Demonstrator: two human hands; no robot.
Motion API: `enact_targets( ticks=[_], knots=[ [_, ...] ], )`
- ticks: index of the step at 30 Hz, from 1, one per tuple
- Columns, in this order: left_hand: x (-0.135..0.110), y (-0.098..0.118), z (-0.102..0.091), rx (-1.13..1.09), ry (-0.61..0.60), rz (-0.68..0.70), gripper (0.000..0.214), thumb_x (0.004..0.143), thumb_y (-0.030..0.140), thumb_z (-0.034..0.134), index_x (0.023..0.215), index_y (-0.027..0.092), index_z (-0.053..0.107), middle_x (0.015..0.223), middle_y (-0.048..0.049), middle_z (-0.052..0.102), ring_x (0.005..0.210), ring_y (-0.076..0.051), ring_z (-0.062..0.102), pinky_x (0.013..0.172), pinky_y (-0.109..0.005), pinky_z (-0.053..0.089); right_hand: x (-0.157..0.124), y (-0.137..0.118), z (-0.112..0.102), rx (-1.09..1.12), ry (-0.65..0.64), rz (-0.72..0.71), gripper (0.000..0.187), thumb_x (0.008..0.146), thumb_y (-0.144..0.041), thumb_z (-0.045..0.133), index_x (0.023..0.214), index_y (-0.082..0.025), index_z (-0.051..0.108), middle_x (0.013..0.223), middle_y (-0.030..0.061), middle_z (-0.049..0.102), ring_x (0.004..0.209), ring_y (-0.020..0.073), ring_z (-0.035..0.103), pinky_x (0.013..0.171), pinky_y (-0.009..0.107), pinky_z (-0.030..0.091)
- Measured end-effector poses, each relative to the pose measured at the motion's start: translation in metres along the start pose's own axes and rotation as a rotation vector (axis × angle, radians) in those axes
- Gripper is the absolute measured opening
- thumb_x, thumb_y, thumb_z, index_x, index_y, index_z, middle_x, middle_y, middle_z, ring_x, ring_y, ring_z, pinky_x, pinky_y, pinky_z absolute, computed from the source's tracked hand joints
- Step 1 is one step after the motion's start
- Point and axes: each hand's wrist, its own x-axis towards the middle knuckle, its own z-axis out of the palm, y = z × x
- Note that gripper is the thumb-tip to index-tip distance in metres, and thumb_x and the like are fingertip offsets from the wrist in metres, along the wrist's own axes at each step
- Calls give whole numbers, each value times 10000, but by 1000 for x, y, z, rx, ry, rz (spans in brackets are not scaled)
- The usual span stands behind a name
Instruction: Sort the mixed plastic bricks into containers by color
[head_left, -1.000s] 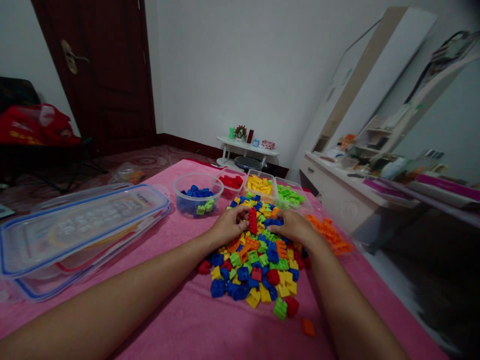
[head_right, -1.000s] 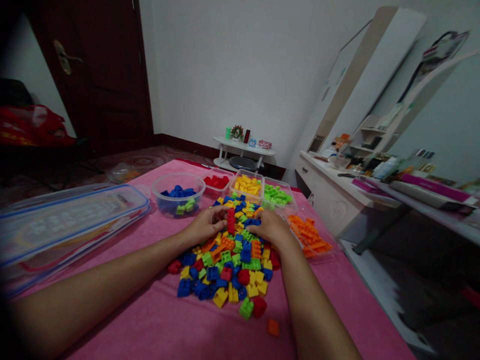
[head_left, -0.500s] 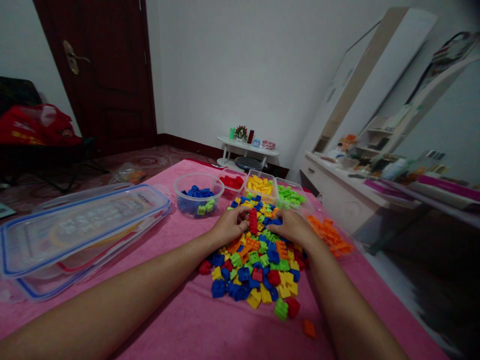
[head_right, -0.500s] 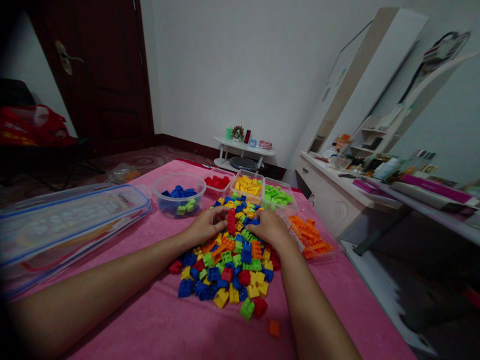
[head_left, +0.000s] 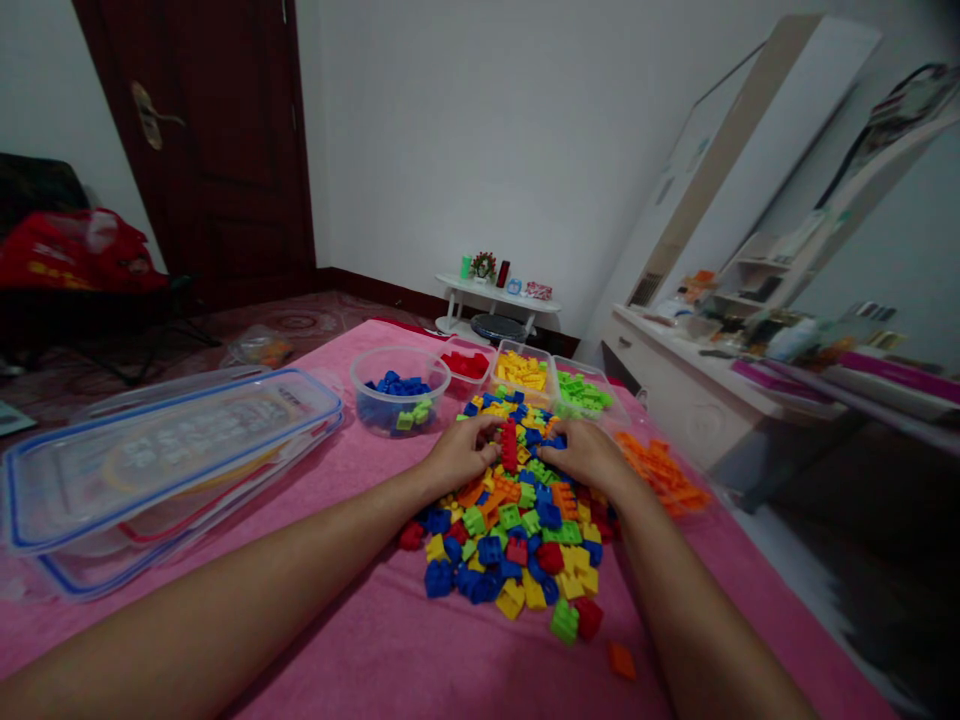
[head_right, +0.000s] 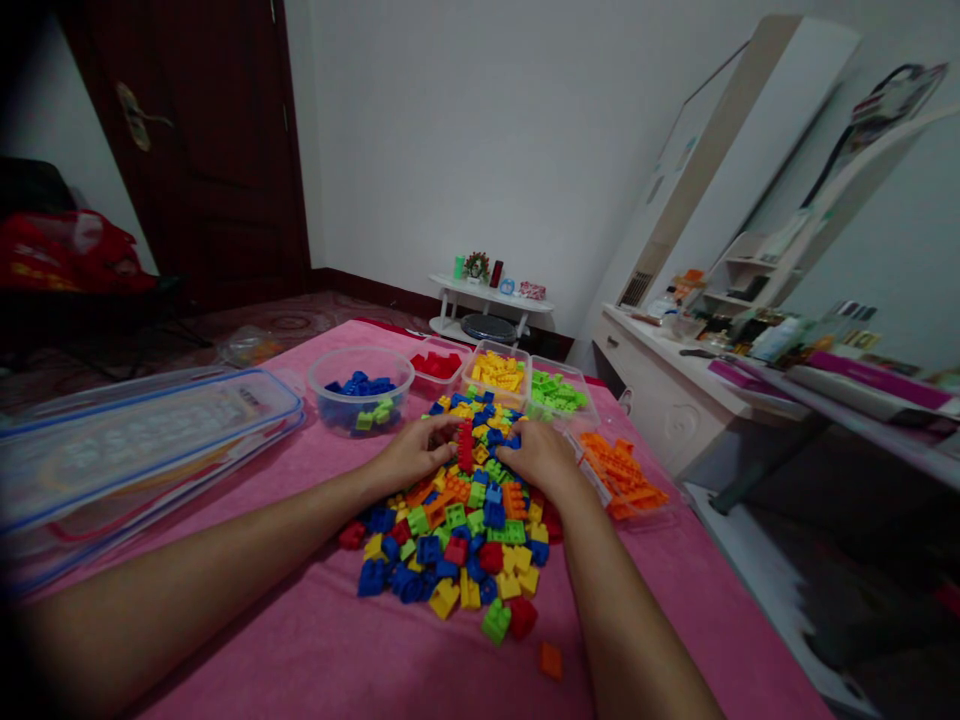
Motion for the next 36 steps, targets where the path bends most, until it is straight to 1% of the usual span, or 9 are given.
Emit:
enact_targets(
  ticks=[7, 13, 16, 20, 27, 36],
  knots=[
    [2, -5, 1, 22, 10, 24, 403, 727, 148, 549, 1126, 146, 606, 862, -17, 674, 671, -123, 577, 596, -218, 429, -1, -5, 2, -18, 25, 6, 299, 724, -477, 574, 804, -201, 657, 781, 50, 669, 719, 182, 577, 553, 252, 289],
    [2, -8, 2, -13, -9, 31, 381, 738, 160, 542, 1111, 138, 619, 886, -33, 681, 685, -128, 581, 620, -228, 442, -3, -19, 14, -62, 52, 34, 294, 777, -437, 521, 897, -201, 647, 859, 72, 688, 787, 207, 611, 591, 261, 329],
    [1, -8, 1, -10, -15, 21, 375, 737, 165, 545, 1101, 137, 628, 892, -37, 678, 675, -124, 576, 623, -229, 441, -4, -23, 16, -81, 50, 35, 303, 792, -437, 503, 915, -193, 634, 883, 81, 693, 828, 212, 617, 614, 263, 340],
    [1, -6, 0, 15, -13, 15, 374, 734, 163, 547, 1096, 129, 632, 888, -43, 677, 689, -132, 580, 624, -231, 440, -4, -23, 15, -66, 29, 23, 300, 799, -438, 493, 920, -199, 628, 892, 79, 693, 841, 208, 615, 635, 263, 349],
    [0, -1, -1, 40, -9, 31, 361, 730, 148, 543, 1075, 118, 646, 807, -34, 672, 650, -126, 568, 606, -225, 430, -5, -21, 18, -80, 61, 18, 286, 796, -424, 482, 912, -201, 619, 880, 82, 688, 822, 220, 622, 613, 273, 337],
    [1, -4, -1, 38, -11, 23, 377, 727, 162, 544, 1090, 135, 643, 843, -34, 673, 658, -128, 567, 610, -229, 432, -5, -22, 17, -73, 63, 15, 304, 802, -444, 482, 928, -202, 617, 897, 86, 693, 842, 223, 623, 623, 276, 343]
  ],
)
